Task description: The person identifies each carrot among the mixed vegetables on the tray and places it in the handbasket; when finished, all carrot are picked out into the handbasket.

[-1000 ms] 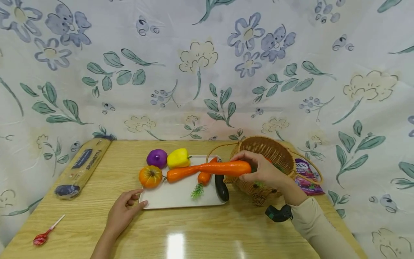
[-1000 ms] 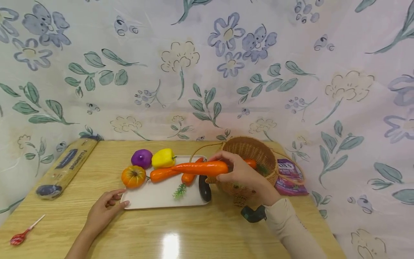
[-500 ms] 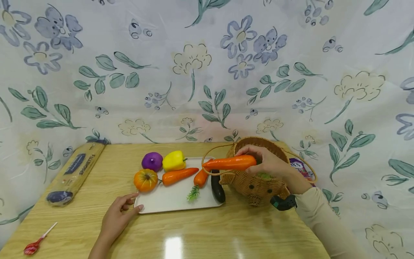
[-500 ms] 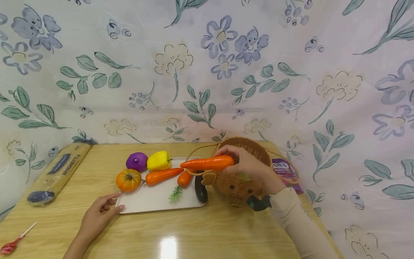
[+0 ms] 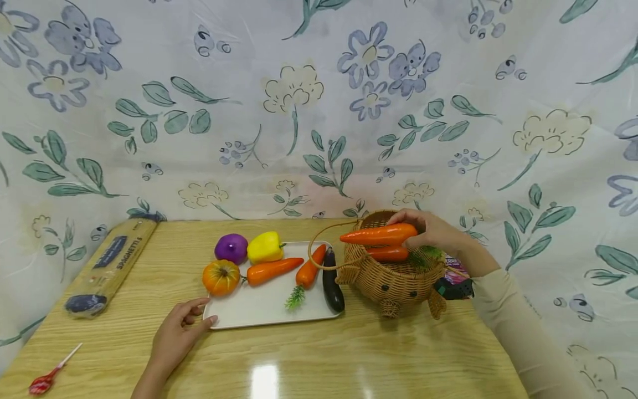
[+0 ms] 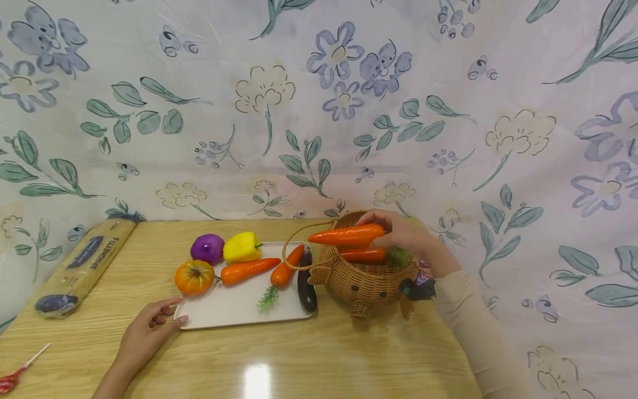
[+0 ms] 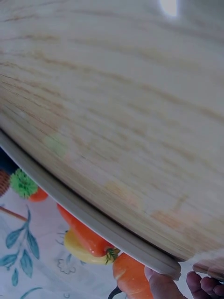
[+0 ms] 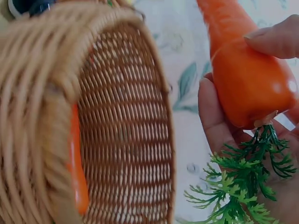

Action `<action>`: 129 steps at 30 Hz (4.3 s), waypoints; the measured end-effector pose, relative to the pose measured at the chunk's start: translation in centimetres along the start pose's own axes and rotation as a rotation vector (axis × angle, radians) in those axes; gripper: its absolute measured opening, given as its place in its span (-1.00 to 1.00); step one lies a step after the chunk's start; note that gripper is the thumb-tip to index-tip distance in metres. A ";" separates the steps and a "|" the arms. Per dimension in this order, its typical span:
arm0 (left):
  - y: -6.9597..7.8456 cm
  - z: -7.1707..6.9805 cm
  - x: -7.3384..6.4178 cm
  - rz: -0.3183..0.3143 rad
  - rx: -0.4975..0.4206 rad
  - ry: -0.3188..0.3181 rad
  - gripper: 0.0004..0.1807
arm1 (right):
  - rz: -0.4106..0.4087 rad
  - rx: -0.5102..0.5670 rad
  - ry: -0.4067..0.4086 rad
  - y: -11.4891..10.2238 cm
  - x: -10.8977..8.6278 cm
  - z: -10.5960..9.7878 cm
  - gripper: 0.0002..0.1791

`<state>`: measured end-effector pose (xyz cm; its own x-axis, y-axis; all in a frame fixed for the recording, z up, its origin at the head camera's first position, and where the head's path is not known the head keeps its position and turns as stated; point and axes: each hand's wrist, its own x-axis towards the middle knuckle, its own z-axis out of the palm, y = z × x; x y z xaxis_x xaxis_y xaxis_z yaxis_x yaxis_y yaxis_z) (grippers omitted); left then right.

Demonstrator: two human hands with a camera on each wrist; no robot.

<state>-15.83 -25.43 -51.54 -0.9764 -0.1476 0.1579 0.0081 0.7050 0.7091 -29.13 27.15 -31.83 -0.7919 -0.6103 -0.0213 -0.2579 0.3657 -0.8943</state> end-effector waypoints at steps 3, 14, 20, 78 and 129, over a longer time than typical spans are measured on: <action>0.1 -0.1 0.0 -0.008 0.002 -0.004 -0.44 | 0.012 -0.023 0.006 0.3 -0.1 -1.0 -0.49; 0.3 -0.2 -0.2 -0.008 -0.001 0.001 -0.45 | 0.148 -0.083 -0.028 0.8 -0.1 -3.4 -0.46; 0.0 0.0 -0.1 -0.004 0.008 0.000 -0.45 | 0.183 -0.124 -0.034 1.1 -0.5 -4.6 -0.45; 0.0 0.4 0.1 -0.031 0.011 0.017 -0.43 | 0.340 -0.641 0.031 8.4 7.8 -0.2 -0.62; -0.6 -0.1 -0.1 -0.020 -0.017 -0.012 -0.41 | 0.139 -0.367 0.259 -4.4 4.9 13.0 -0.67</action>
<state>-15.72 -25.90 -51.97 -0.9789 -0.1532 0.1356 -0.0077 0.6899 0.7239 -24.65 13.39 -33.82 -0.9328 -0.3596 0.0239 -0.2811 0.6846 -0.6725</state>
